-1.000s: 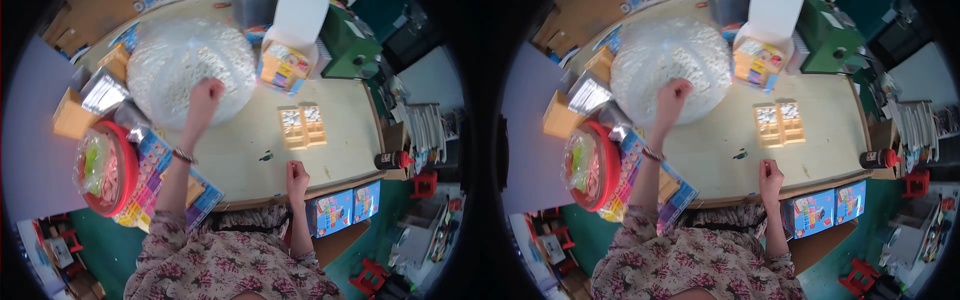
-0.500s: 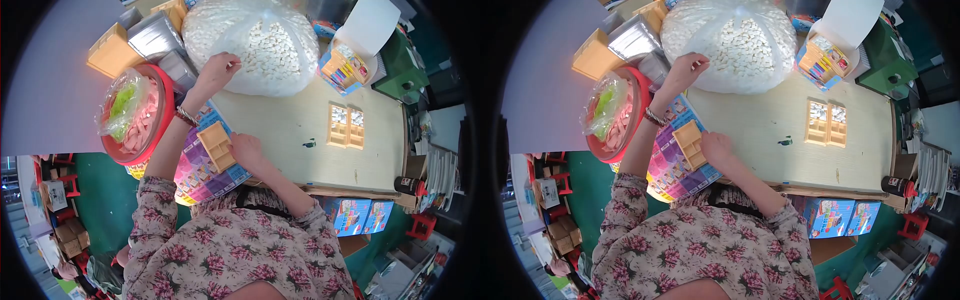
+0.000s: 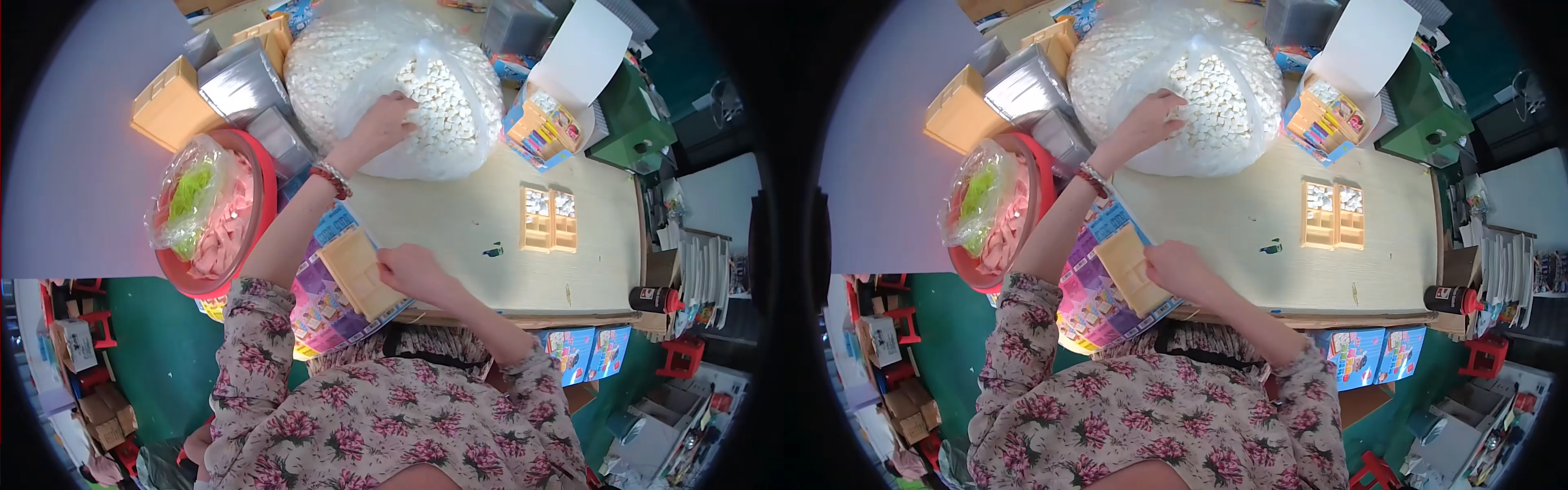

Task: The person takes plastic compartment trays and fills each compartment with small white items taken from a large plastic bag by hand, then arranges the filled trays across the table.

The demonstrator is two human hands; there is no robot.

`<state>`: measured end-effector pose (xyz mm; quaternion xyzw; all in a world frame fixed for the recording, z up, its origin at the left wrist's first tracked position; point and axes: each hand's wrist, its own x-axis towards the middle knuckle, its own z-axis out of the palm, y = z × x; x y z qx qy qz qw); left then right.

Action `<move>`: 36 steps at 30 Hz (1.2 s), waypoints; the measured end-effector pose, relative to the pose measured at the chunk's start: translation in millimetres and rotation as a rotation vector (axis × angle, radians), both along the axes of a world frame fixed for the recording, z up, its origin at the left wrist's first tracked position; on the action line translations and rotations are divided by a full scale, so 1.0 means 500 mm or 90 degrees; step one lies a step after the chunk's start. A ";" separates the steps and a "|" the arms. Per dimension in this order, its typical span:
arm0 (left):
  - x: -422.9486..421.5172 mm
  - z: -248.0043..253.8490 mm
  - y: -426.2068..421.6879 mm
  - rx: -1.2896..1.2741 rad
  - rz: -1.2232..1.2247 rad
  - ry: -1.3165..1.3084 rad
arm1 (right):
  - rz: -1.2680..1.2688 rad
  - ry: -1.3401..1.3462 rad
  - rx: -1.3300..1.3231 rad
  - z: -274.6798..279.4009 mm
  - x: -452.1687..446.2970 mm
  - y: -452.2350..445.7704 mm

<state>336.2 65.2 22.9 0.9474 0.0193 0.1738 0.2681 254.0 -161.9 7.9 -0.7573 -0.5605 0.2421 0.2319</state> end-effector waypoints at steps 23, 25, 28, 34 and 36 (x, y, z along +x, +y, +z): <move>0.141 0.036 -0.007 -0.246 -0.017 0.204 | -0.142 0.186 -0.125 0.117 0.469 0.098; 0.129 0.046 -0.008 -0.161 -0.086 0.156 | -0.151 0.174 -0.085 0.104 0.465 0.084; 0.100 0.116 -0.031 -0.202 -0.019 0.265 | -0.175 0.113 -0.016 0.088 0.447 0.062; 0.079 0.100 0.024 -0.323 0.089 0.090 | -0.197 -0.089 0.095 0.050 0.415 0.040; 0.058 0.090 0.042 -0.212 0.084 0.051 | -0.207 -0.111 0.111 0.048 0.406 0.034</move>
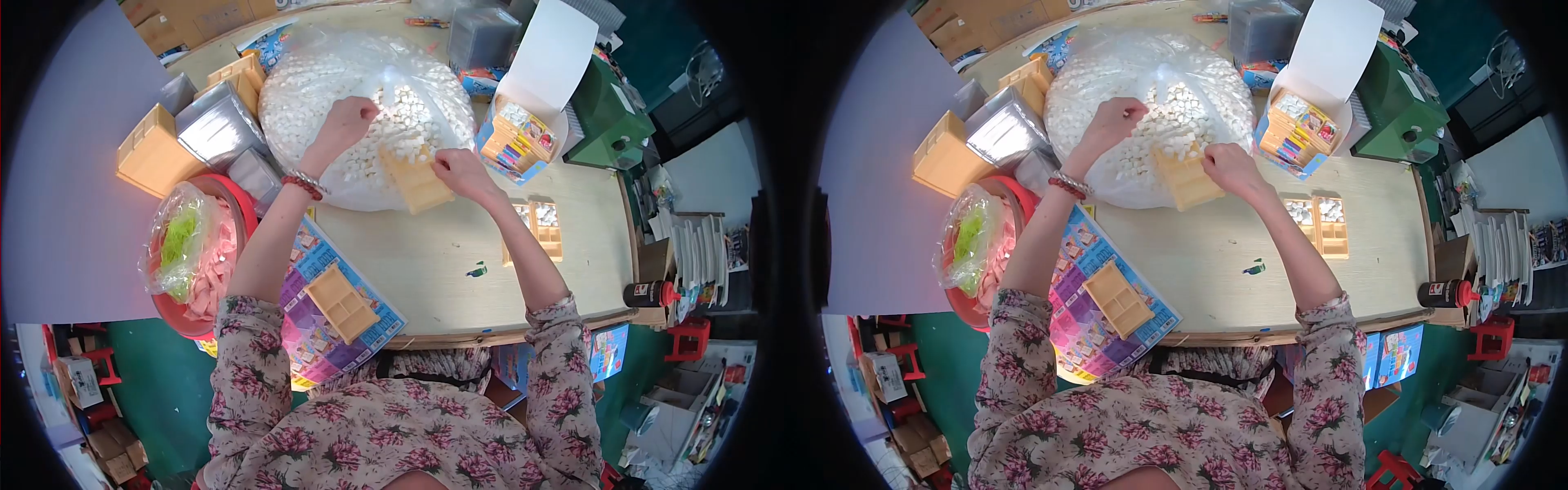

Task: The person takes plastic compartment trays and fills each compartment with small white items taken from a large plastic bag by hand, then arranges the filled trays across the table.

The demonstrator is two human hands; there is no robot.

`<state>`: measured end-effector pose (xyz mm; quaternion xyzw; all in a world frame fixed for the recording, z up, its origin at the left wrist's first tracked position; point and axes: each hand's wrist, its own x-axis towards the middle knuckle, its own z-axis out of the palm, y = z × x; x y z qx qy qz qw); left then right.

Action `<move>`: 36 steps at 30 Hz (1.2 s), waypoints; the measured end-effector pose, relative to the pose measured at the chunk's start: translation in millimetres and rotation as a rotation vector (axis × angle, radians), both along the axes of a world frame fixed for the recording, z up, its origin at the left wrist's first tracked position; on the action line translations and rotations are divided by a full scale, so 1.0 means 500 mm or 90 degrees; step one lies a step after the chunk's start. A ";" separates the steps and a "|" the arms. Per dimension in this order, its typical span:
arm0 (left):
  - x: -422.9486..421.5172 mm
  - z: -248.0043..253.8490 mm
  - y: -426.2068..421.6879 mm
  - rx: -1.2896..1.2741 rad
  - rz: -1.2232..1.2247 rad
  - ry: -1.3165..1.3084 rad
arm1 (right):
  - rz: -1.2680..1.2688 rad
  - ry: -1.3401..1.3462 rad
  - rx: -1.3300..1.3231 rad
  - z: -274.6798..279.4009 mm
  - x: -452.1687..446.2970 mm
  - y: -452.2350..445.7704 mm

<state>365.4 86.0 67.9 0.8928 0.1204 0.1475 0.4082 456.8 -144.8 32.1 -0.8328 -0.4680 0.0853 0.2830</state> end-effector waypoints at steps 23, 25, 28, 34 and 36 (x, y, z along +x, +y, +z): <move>-0.093 -0.051 -0.067 0.149 -0.026 -0.062 | -0.073 -0.073 0.000 0.023 -0.020 -0.090; -0.109 -0.047 -0.073 0.127 -0.034 -0.045 | -0.097 -0.074 -0.003 0.032 -0.035 -0.130; -0.136 -0.029 -0.083 0.111 -0.022 -0.047 | -0.141 -0.045 -0.020 0.022 -0.067 -0.206; -0.152 -0.003 -0.093 0.082 -0.016 -0.051 | -0.249 0.023 -0.066 -0.076 -0.120 -0.301; -0.148 -0.009 -0.095 0.079 -0.024 -0.050 | -0.324 -0.006 -0.107 -0.104 -0.129 -0.300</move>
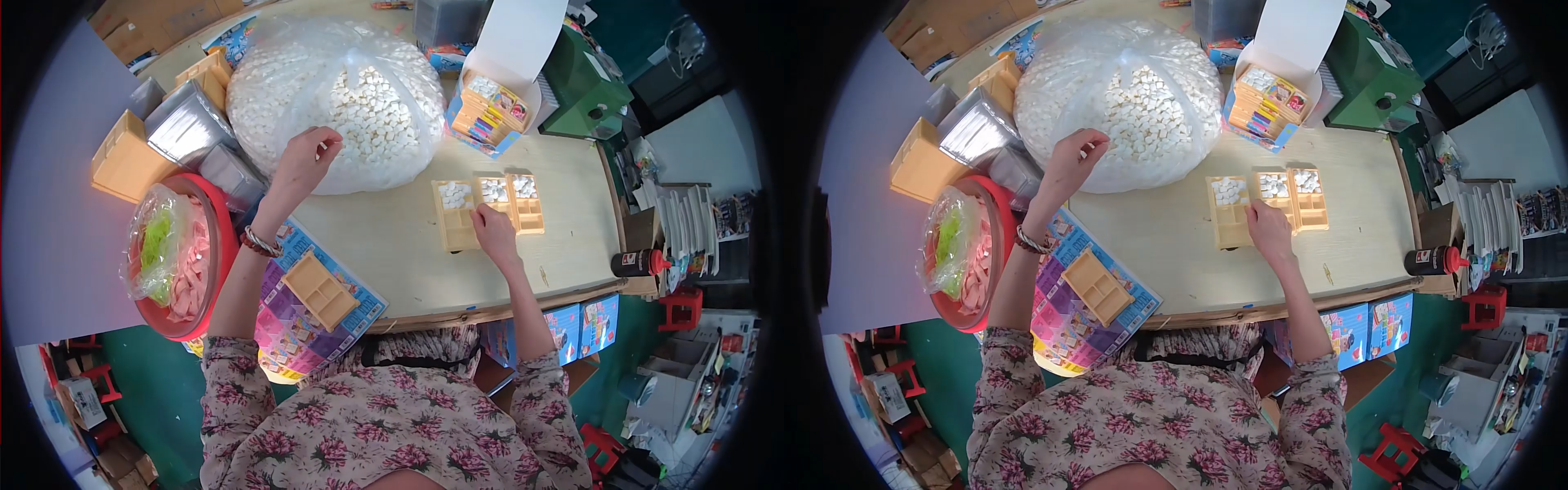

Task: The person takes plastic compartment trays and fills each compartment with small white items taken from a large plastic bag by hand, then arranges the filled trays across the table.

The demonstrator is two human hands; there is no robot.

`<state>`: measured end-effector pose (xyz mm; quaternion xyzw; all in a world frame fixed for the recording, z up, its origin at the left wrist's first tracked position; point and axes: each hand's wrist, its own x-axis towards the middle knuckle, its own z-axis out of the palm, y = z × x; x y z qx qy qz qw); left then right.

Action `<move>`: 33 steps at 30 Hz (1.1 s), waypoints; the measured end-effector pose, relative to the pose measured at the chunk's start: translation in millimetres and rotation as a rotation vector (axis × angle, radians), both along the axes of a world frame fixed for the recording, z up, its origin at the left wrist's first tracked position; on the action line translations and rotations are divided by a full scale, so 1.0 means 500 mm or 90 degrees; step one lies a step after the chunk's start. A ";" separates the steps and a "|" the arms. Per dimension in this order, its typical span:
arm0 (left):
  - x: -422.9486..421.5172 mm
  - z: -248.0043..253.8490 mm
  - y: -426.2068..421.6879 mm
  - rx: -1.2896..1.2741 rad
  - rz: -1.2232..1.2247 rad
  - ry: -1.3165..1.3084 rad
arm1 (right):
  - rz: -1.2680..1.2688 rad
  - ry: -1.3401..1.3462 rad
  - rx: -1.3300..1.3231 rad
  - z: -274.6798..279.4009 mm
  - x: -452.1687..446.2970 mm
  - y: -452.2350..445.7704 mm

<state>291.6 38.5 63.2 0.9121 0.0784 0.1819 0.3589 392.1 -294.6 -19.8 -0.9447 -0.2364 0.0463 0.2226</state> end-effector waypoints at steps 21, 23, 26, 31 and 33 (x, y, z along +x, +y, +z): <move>-0.025 -0.026 0.036 0.034 0.032 0.015 | 0.223 0.280 0.049 0.024 -0.196 0.161; -0.014 -0.030 0.034 0.043 0.019 0.013 | 0.358 0.291 -0.045 0.024 -0.271 0.230; 0.011 -0.032 0.030 0.040 -0.015 -0.002 | 0.430 0.156 -0.036 -0.049 -0.320 0.290; 0.045 -0.025 0.043 0.055 -0.025 -0.018 | 0.517 0.096 -0.028 -0.069 -0.318 0.319; 0.064 -0.033 0.052 0.065 -0.027 -0.018 | 0.530 0.136 0.009 -0.079 -0.321 0.316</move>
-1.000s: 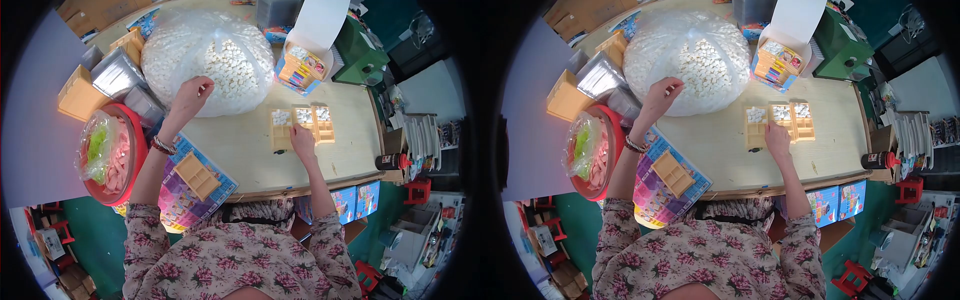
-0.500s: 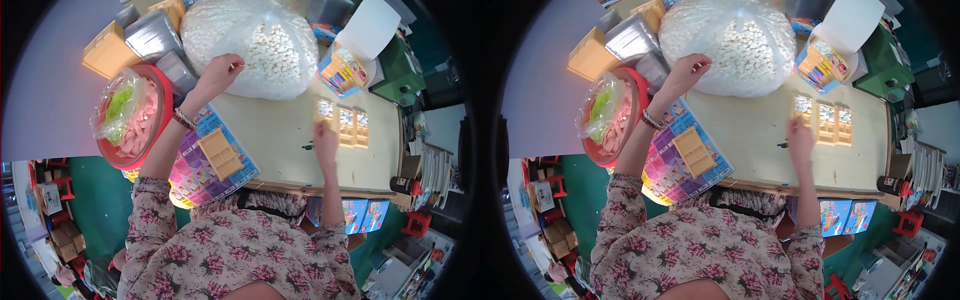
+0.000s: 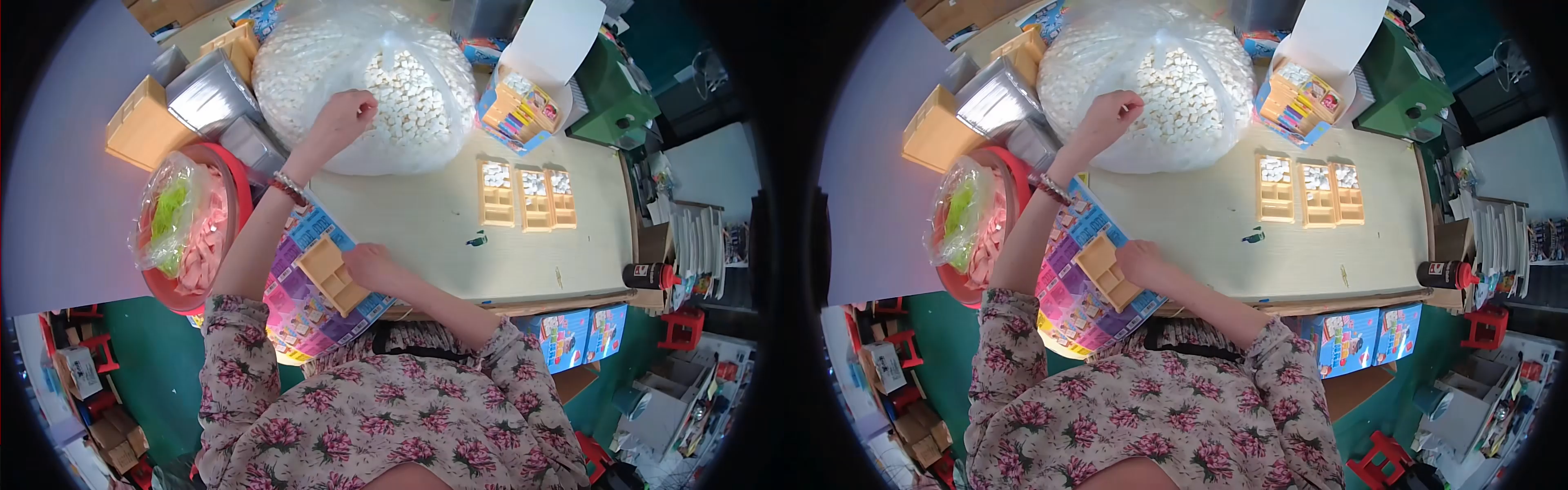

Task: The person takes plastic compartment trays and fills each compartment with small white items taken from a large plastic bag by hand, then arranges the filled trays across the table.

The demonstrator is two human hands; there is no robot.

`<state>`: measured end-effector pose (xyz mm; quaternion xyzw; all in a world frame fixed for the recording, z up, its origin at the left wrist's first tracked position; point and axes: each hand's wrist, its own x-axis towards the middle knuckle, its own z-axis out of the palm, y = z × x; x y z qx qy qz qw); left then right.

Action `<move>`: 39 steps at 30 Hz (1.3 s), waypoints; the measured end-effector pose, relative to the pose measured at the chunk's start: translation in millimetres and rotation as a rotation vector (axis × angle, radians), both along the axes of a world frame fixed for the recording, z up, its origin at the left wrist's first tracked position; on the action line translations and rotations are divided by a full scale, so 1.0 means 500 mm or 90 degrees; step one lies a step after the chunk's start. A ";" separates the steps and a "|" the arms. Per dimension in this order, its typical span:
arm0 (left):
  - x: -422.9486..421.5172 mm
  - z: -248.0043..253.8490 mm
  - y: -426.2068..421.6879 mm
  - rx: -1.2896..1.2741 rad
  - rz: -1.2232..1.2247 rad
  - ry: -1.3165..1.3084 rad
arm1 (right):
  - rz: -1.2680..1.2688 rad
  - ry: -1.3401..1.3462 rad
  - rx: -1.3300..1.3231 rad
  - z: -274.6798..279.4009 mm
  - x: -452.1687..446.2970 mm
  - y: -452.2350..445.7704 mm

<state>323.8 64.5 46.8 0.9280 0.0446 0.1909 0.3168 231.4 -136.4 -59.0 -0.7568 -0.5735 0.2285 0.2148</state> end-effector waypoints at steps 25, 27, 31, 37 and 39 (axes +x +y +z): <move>0.140 -0.016 -0.046 -0.003 -0.101 0.072 | -0.214 0.206 -0.123 0.233 0.491 0.014; 0.124 -0.011 -0.055 0.020 -0.108 0.031 | -0.200 0.174 -0.080 0.228 0.493 0.016; 0.105 0.004 -0.050 0.014 -0.110 0.039 | -0.214 0.129 -0.010 0.213 0.483 0.001; 0.086 0.003 -0.002 -0.042 0.002 0.002 | -0.229 0.126 0.014 0.201 0.467 -0.017; 0.071 0.008 0.017 -0.036 0.051 -0.029 | -0.214 0.058 0.023 0.204 0.461 -0.030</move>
